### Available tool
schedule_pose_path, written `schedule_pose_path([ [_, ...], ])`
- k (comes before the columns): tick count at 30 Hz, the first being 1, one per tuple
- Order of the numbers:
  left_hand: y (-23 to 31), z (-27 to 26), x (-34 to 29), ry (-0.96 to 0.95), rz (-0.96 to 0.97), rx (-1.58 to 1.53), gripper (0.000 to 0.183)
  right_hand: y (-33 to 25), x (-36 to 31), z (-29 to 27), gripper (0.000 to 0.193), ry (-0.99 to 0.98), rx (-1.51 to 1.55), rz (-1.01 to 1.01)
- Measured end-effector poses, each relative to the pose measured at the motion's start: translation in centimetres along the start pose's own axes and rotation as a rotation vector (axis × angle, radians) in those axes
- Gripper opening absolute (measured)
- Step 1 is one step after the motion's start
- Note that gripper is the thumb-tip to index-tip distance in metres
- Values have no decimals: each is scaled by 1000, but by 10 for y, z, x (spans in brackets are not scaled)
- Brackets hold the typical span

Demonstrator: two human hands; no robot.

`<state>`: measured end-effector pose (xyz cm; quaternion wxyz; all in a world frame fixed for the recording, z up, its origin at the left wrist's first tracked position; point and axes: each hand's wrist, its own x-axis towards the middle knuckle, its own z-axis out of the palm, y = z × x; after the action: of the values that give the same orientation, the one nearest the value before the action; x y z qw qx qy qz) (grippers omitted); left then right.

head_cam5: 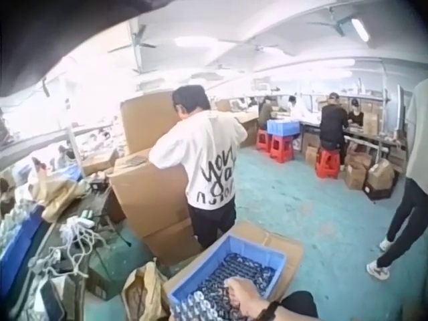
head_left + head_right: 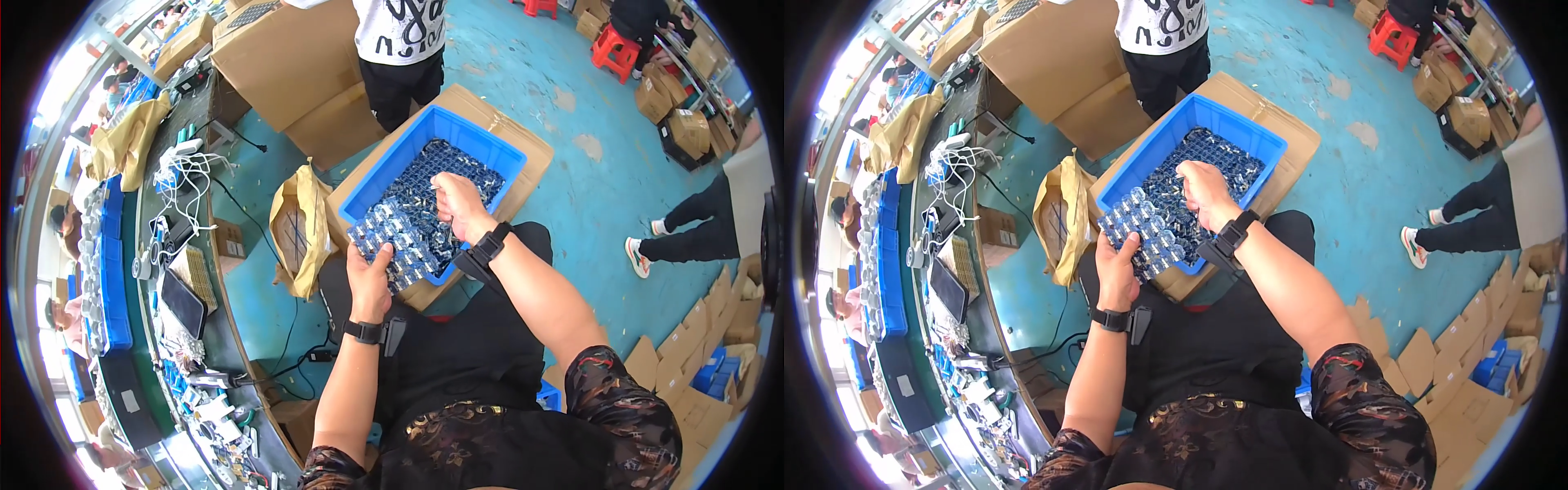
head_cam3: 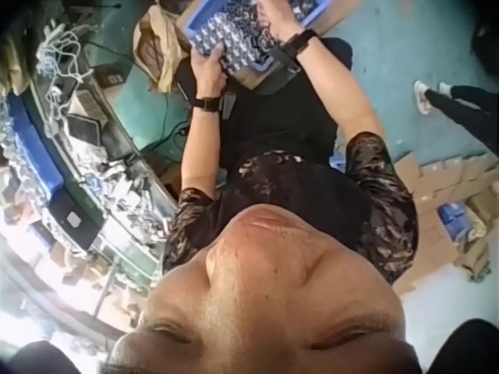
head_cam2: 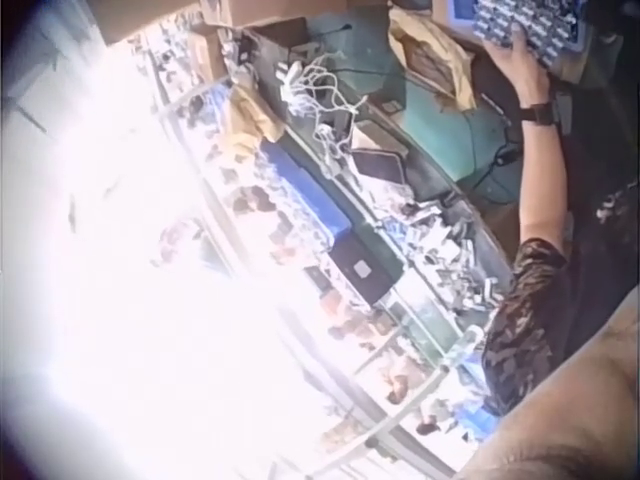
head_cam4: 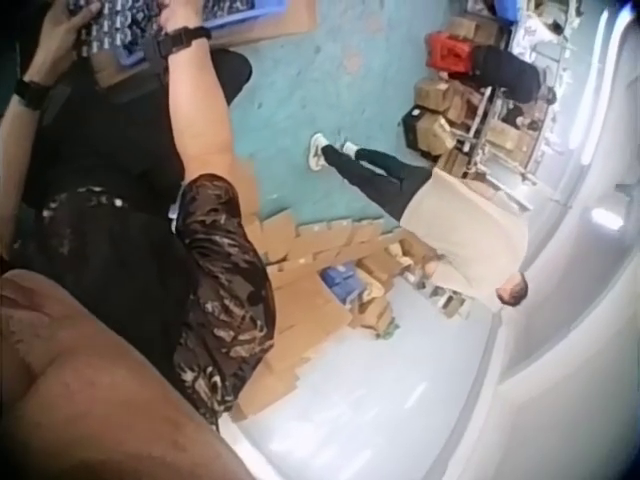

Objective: Sorting small electronic components from a bulk bin into an organized tray.

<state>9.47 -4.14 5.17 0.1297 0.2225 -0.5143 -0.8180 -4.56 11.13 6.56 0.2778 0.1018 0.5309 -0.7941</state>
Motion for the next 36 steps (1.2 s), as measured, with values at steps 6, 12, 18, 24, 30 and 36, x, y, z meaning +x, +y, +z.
schedule_pose_path([
  [6, -2, -3, 1, 7, -9, -35, 37, -9, 5, 4, 15, 43, 249, 107],
  [12, -9, 1, -5, -65, -137, -151, 40, -3, 7, 4, 23, 9, 280, 116],
  [18, -16, 9, -5, 17, 262, 237, 72, -14, 2, 11, 17, 105, 245, 65],
  [24, -11, 17, -10, -167, 262, 883, 36, 2, 9, 28, 23, 65, 268, 9],
  [30, -25, 38, -7, -46, 493, 860, 22, -7, -9, 26, 12, 83, 196, -60],
  [36, -15, 42, -10, 49, 522, 849, 14, 0, -8, 39, 34, 42, -39, -198],
])
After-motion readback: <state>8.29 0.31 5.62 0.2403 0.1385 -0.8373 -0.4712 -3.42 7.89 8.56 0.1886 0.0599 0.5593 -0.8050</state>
